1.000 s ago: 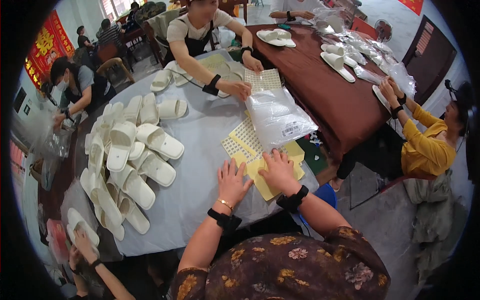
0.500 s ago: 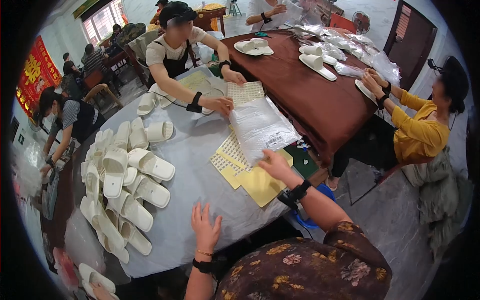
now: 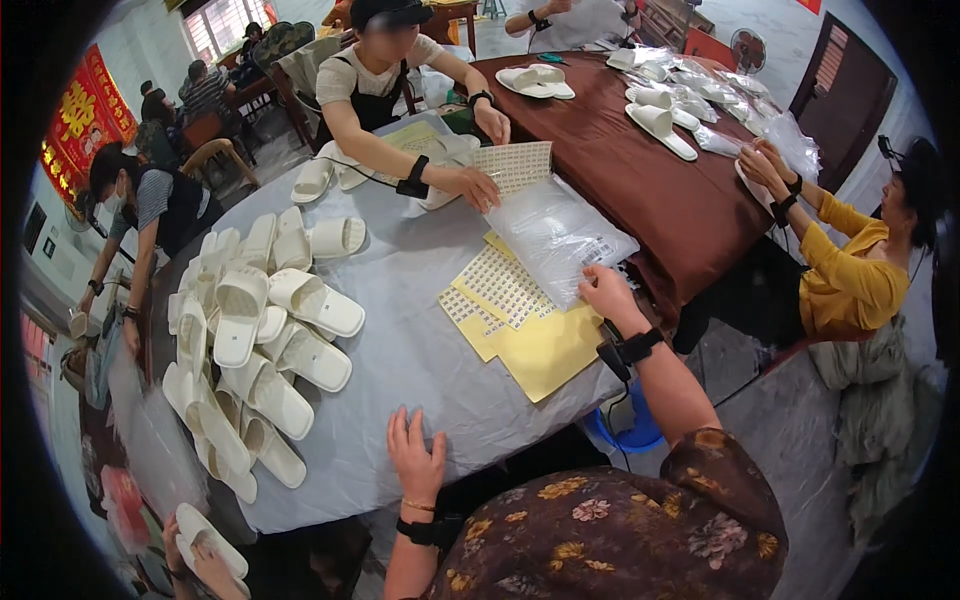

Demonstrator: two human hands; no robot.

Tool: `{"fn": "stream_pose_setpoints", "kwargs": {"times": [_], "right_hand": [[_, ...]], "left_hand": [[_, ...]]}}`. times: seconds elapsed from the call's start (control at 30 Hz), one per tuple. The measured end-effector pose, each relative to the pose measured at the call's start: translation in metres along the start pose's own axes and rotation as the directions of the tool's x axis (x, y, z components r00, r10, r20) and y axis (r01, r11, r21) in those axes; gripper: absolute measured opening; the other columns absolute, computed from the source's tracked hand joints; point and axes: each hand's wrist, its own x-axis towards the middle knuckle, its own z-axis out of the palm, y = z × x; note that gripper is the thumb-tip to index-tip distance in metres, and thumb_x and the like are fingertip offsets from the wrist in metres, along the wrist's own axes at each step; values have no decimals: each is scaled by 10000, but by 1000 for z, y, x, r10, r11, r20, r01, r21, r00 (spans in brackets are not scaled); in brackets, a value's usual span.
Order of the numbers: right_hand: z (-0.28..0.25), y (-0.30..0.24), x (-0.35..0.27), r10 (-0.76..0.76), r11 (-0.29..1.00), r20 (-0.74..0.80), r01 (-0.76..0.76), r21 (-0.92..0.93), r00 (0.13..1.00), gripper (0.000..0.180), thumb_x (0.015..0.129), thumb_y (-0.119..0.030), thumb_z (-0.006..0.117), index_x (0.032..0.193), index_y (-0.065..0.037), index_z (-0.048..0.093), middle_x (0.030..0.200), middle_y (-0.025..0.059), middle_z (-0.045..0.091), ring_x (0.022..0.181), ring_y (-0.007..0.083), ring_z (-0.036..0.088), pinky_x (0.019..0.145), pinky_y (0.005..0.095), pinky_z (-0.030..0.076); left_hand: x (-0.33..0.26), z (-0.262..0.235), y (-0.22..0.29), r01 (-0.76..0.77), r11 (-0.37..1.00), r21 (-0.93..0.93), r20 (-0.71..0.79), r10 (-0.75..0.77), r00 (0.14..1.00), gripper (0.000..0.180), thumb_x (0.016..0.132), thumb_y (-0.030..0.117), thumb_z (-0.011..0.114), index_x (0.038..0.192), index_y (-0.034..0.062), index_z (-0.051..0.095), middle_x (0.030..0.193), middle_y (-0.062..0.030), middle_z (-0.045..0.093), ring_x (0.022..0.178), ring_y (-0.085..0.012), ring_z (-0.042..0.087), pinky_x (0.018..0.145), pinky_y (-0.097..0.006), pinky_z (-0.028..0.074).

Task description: Peeling small circular labels from a yellow sheet and applying them to the soles of white house slippers.

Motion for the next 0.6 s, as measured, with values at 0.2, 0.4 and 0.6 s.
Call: {"fn": "stream_pose_setpoints", "kwargs": {"times": [0.2,0.4,0.6], "right_hand": [[0,-14,-10,-222,966,-180,190,-177,958,445,811,-235,735,1205,-56,632,1239,234,593,1156,401,555,962,450,480],[23,-5,24,-209,916,-37,183,-357,977,630,808,-316,740,1356,-88,532,1384,251,466,1287,436,438,1018,528,427],[-1,4,33,-233,944,2,227,-239,972,480,807,-242,728,1235,-55,614,1260,243,573,1207,423,519,992,480,456]], "left_hand": [[0,7,1,-25,999,30,-27,25,999,504,841,232,692,1277,10,571,1407,-254,457,1305,-445,412,1085,-527,337],[-1,6,0,-42,997,57,-34,44,998,498,839,227,694,1271,8,575,1402,-254,465,1300,-447,415,1080,-527,343],[-1,10,-2,-23,999,33,-27,24,999,493,843,221,681,1272,3,577,1407,-254,463,1305,-447,410,1084,-528,340]]}}
